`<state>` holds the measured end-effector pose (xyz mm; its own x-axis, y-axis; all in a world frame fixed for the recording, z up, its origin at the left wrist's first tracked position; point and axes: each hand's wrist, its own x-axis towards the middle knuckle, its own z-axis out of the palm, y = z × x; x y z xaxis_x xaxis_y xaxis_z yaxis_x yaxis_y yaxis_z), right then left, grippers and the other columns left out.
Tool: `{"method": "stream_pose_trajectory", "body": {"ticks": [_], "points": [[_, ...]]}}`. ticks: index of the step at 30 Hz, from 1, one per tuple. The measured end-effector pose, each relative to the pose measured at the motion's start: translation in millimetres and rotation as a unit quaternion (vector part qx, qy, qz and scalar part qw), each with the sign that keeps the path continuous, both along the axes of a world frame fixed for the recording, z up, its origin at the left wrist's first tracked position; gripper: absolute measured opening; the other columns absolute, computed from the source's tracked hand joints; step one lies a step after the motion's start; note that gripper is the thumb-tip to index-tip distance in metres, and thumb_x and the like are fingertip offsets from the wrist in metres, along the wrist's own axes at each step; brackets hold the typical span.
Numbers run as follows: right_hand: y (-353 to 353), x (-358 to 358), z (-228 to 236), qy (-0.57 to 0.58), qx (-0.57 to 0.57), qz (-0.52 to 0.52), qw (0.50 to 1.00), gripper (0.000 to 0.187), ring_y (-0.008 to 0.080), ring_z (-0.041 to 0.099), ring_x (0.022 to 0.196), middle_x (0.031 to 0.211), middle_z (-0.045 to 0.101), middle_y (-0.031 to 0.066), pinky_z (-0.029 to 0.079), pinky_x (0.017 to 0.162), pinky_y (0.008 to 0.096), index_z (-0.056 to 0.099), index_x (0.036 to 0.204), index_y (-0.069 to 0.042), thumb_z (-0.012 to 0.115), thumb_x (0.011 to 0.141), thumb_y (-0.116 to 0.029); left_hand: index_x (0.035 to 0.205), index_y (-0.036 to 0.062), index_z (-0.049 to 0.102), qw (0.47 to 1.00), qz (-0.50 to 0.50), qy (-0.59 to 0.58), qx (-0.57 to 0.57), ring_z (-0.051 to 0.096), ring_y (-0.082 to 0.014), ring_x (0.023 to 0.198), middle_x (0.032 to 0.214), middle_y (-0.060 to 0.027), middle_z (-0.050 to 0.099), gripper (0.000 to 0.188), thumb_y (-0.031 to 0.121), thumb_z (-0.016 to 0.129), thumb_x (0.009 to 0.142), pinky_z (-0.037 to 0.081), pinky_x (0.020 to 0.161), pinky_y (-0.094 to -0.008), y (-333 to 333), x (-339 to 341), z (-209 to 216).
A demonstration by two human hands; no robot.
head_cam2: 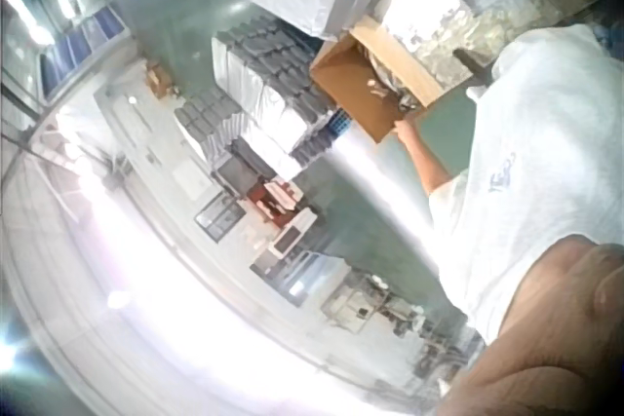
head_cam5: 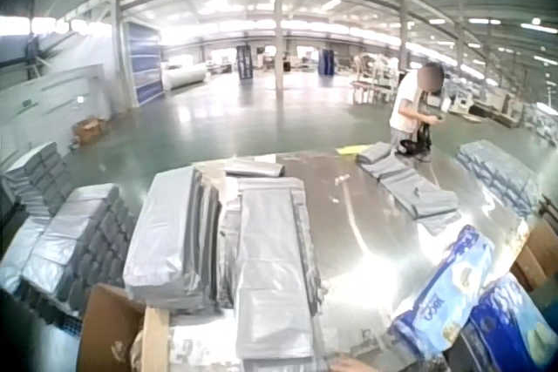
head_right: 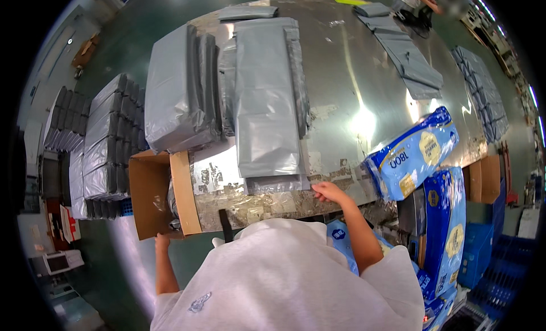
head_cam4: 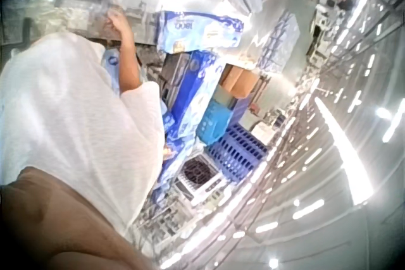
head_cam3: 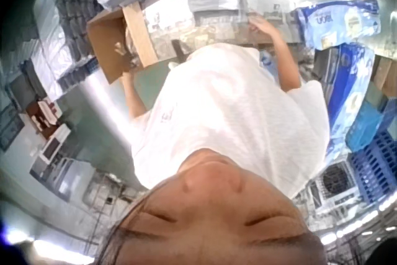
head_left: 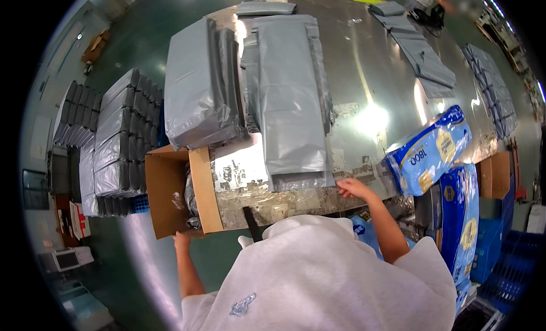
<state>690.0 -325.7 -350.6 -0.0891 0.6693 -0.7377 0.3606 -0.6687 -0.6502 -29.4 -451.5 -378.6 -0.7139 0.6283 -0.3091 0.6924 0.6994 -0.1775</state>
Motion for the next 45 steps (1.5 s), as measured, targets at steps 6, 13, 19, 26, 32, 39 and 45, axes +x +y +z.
{"method": "stream_pose_trajectory", "body": {"ticks": [6, 13, 19, 26, 32, 39, 45], "points": [[26.4, -37.7, 72.8, -0.423, 0.507, 0.222, 0.717, 0.048, 0.0274, 0.041, 0.113, 0.123, 0.041, 0.0151, 0.035, 0.092, 0.0416, 0.046, 0.120, -0.012, 0.057, 0.073, -0.010, 0.110, 0.0015, 0.051, 0.944, -0.296, -0.008, 0.145, 0.050, -0.0286, 0.104, 0.118, -0.0167, 0.048, 0.032, 0.006, 0.047, 0.079, 0.039, 0.088, -0.0413, 127.3, 162.7, 82.0], [71.8, -55.5, 56.8, -0.318, 0.636, 0.517, 0.477, 0.029, 0.0182, 0.019, 0.132, 0.141, 0.026, 0.0004, 0.012, 0.108, 0.0397, 0.060, 0.106, -0.018, 0.052, 0.077, -0.019, 0.115, 0.0201, 0.055, 0.515, -0.833, 0.084, 0.185, 0.015, -0.0205, 0.133, 0.144, -0.0048, 0.017, 0.041, 0.018, 0.056, 0.074, 0.013, 0.108, -0.0414, 209.3, 337.0, 80.8], [78.9, -1.8, 35.3, -0.203, 0.529, 0.461, 0.683, 0.014, 0.0188, 0.042, 0.119, 0.114, 0.057, 0.0049, 0.030, 0.100, 0.0389, 0.064, 0.085, -0.009, 0.056, 0.080, -0.019, 0.083, 0.0077, 0.063, 0.607, -0.768, -0.185, 0.086, 0.033, -0.0184, 0.126, 0.126, -0.0055, 0.047, 0.017, 0.022, 0.054, 0.078, 0.019, 0.107, -0.0388, 230.6, 287.1, 79.9], [132.4, -3.3, 10.3, -0.055, 0.265, 0.009, 0.963, 0.023, 0.0108, 0.048, 0.063, 0.065, 0.053, 0.0021, 0.039, 0.055, 0.0272, 0.055, 0.067, 0.000, 0.055, 0.083, -0.018, 0.072, -0.0020, 0.054, 0.753, -0.351, -0.488, 0.268, 0.050, -0.0299, 0.073, 0.072, -0.0139, 0.052, 0.024, 0.020, 0.056, 0.082, 0.038, 0.067, -0.0362, 282.2, 290.8, 47.3], [171.0, -46.7, -74.7, 0.055, 0.246, -0.129, 0.959, 0.025, 0.0120, 0.048, 0.072, 0.078, 0.054, 0.0010, 0.040, 0.064, 0.0277, 0.055, 0.086, -0.004, 0.051, 0.087, -0.028, 0.082, 0.0024, 0.054, 0.703, -0.151, -0.612, 0.328, 0.050, -0.0223, 0.076, 0.075, -0.0099, 0.054, 0.021, 0.024, 0.053, 0.084, 0.040, 0.070, -0.0354, 314.0, 337.2, -74.0], [177.9, -79.7, 35.5, 0.371, -0.002, -0.300, 0.879, 0.058, 0.0251, 0.050, 0.105, 0.117, 0.051, 0.0133, 0.040, 0.091, 0.0365, 0.039, 0.123, 0.002, 0.049, 0.085, -0.041, 0.138, 0.0096, 0.006, 0.606, 0.153, -0.765, 0.155, 0.026, -0.0249, 0.126, 0.139, -0.0136, 0.022, 0.086, 0.042, 0.059, 0.077, 0.020, 0.103, -0.0344, 317.3, 377.5, 58.9], [188.9, -83.7, 130.1, 0.361, 0.048, -0.191, 0.912, 0.057, 0.0246, 0.052, 0.103, 0.114, 0.052, 0.0137, 0.040, 0.092, 0.0353, 0.038, 0.123, 0.004, 0.059, 0.077, -0.022, 0.140, 0.0095, -0.001, 0.548, -0.024, -0.815, 0.187, 0.018, -0.0232, 0.130, 0.142, -0.0133, 0.015, 0.093, 0.033, 0.061, 0.075, 0.015, 0.105, -0.0332, 322.5, 339.2, 178.6]]}}
